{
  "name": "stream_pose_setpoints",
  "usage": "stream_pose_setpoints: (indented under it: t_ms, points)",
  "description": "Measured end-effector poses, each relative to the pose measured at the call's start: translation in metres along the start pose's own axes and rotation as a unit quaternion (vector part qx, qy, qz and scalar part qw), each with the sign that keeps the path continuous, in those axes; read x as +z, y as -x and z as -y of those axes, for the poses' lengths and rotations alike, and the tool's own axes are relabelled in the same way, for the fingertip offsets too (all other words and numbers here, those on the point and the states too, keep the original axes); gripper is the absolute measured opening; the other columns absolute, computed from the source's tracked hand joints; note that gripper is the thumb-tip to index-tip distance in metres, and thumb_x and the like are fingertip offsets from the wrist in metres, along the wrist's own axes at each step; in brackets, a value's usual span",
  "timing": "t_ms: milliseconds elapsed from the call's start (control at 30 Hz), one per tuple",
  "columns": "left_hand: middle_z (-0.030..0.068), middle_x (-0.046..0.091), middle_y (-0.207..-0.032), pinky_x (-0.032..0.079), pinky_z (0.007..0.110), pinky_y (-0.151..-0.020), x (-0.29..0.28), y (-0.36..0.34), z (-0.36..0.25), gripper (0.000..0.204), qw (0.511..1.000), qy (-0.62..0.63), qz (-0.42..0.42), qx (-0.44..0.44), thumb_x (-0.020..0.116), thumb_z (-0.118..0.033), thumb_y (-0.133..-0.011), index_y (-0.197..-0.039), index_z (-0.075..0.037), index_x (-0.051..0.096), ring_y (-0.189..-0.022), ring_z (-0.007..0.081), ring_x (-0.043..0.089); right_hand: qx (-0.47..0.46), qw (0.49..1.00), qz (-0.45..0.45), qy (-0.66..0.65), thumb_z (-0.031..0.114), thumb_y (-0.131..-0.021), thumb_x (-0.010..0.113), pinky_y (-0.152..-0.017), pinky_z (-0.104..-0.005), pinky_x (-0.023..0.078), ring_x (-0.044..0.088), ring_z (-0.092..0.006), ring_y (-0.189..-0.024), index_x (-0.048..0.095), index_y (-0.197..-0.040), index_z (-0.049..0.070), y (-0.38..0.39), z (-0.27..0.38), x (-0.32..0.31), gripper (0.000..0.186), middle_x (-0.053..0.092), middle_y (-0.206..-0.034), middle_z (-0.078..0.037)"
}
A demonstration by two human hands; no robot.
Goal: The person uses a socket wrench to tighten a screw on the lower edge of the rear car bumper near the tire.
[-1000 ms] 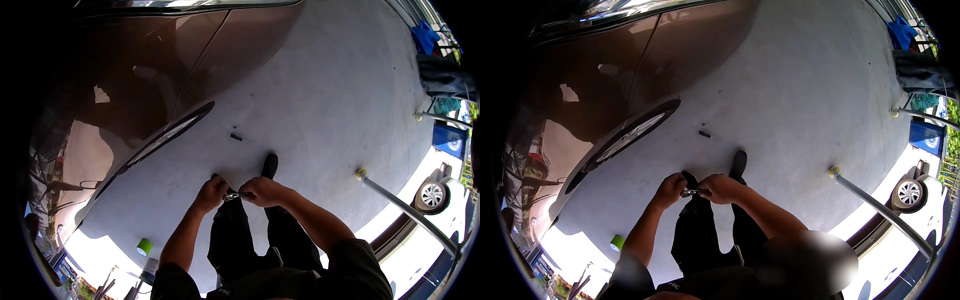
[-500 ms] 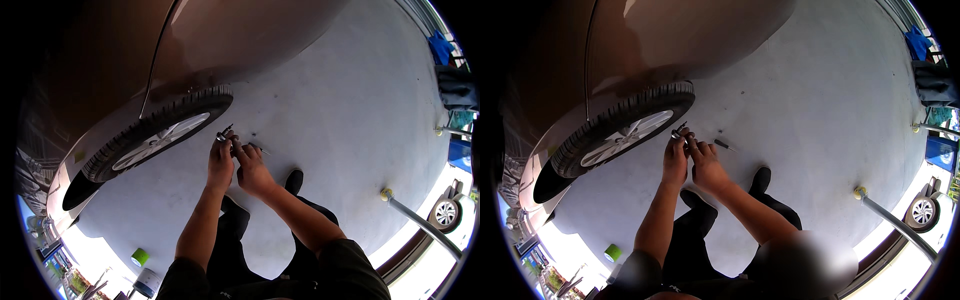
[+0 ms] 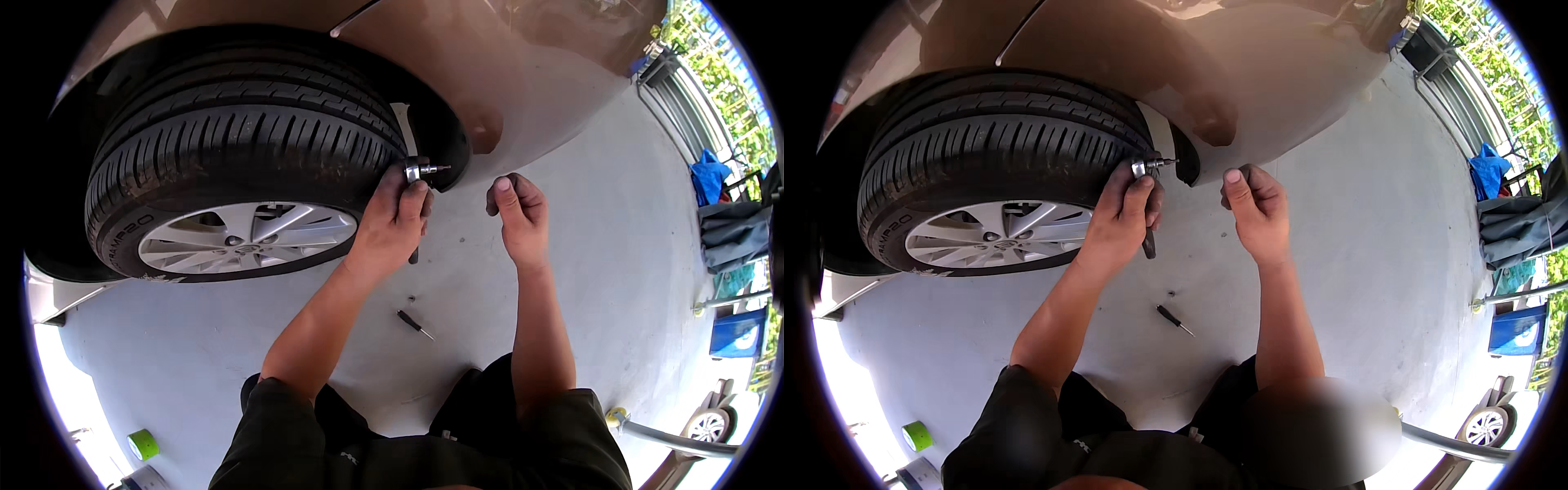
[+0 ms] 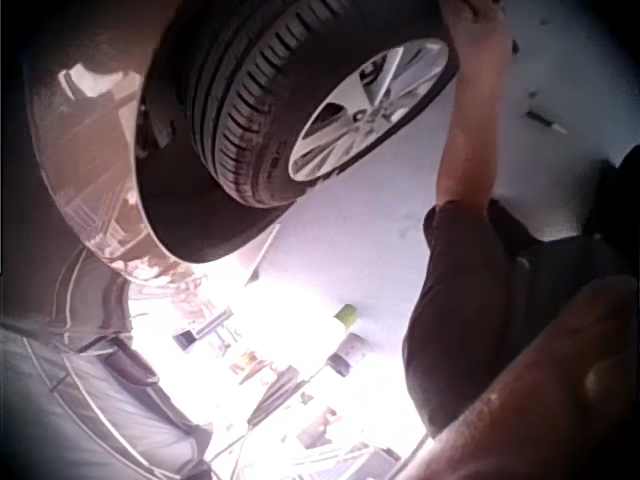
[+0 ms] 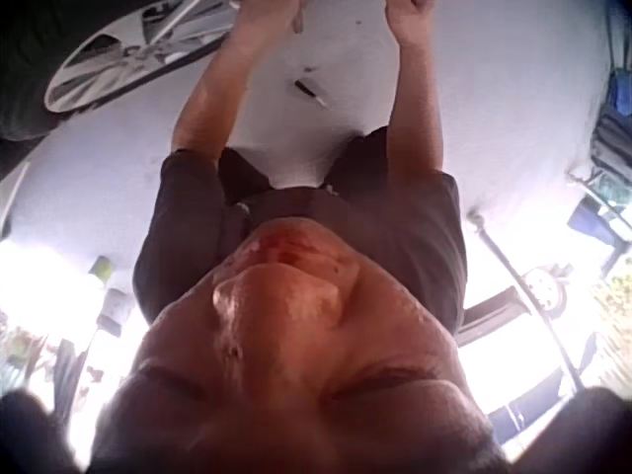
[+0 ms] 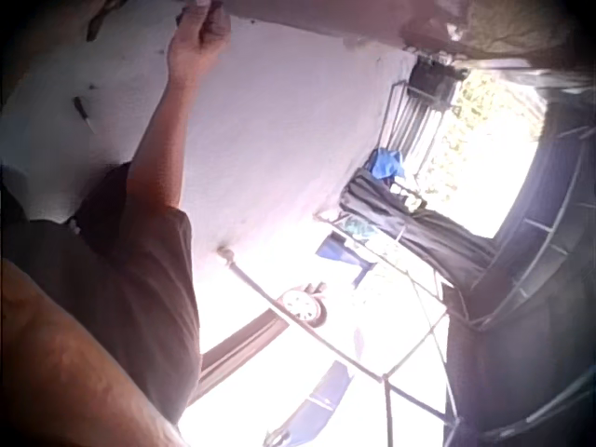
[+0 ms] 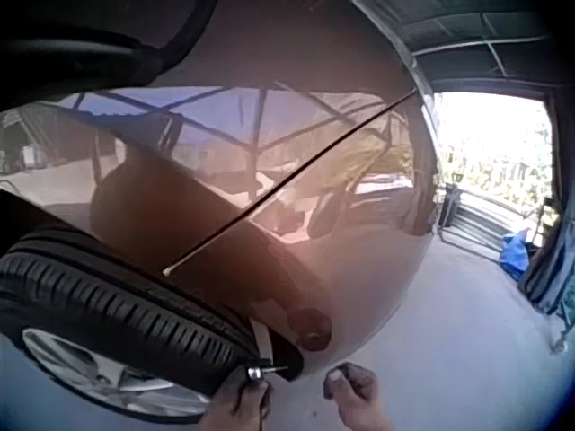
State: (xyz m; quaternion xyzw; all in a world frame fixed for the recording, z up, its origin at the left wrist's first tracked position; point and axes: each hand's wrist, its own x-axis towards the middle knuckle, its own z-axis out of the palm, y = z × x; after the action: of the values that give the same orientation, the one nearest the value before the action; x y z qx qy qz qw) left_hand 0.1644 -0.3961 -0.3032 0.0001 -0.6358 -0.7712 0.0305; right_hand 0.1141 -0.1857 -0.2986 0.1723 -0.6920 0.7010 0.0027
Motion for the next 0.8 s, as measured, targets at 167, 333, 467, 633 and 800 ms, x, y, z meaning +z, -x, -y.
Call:
stream_pose_setpoints:
  t_ms: [167,333,467,633,800]
  points:
    - [0.0019,0.051,-0.079,0.046,0.03,-0.06,0.019,-0.022,0.0,0.026,0.996,0.086,-0.028,0.017,0.044,-0.022,-0.108,-0.127,-0.005,0.049,-0.065,0.0092,0.044,-0.054,0.996,-0.022,0.069,0.033,-0.105,0.065,-0.07,-0.0272,0.043,0.051,-0.0097,-0.074,0.062,-0.084,0.004,-0.022,-0.002,0.015,0.036,0.06,-0.078,0.001]
    - [0.0008,0.053,-0.077,0.045,0.026,-0.056,0.016,-0.028,-0.002,0.043,0.988,0.151,-0.006,0.006,0.041,-0.014,-0.106,-0.147,-0.003,0.035,-0.059,0.0082,0.047,-0.074,0.994,-0.077,0.037,0.034,-0.105,0.065,-0.073,-0.0269,0.046,0.055,-0.0094,-0.075,0.066,-0.085,0.004,-0.024,-0.005,0.03,0.036,0.064,-0.078,0.0]
    - [0.0009,0.052,-0.078,0.045,0.026,-0.056,0.013,-0.025,0.001,0.059,0.984,0.172,0.032,0.023,0.04,-0.014,-0.107,-0.163,-0.009,0.019,-0.06,0.0075,0.046,-0.087,0.985,-0.1,0.109,0.035,-0.105,0.066,-0.071,-0.0268,0.047,0.057,-0.0092,-0.073,0.066,-0.083,0.003,-0.024,-0.01,0.029,0.039,0.065,-0.075,-0.001]
    - [0.0035,0.049,-0.08,0.043,0.028,-0.058,0.015,-0.027,-0.003,0.053,0.985,0.171,0.033,0.0,0.037,-0.012,-0.106,-0.158,-0.011,0.026,-0.064,0.0084,0.04,-0.107,0.983,-0.114,0.094,0.033,-0.103,0.069,-0.068,-0.0272,0.049,0.058,-0.0097,-0.071,0.065,-0.082,0.001,-0.028,-0.013,0.034,0.038,0.065,-0.076,-0.002]
    - [0.0032,0.048,-0.08,0.043,0.028,-0.059,0.012,-0.026,-0.008,0.052,0.988,0.15,0.041,-0.013,0.036,-0.011,-0.107,-0.158,-0.011,0.026,-0.064,0.0085,0.04,-0.114,0.98,-0.154,0.048,0.031,-0.1,0.074,-0.065,-0.0269,0.05,0.059,-0.01,-0.069,0.064,-0.079,0.0,-0.032,-0.015,0.043,0.038,0.065,-0.077,-0.001]
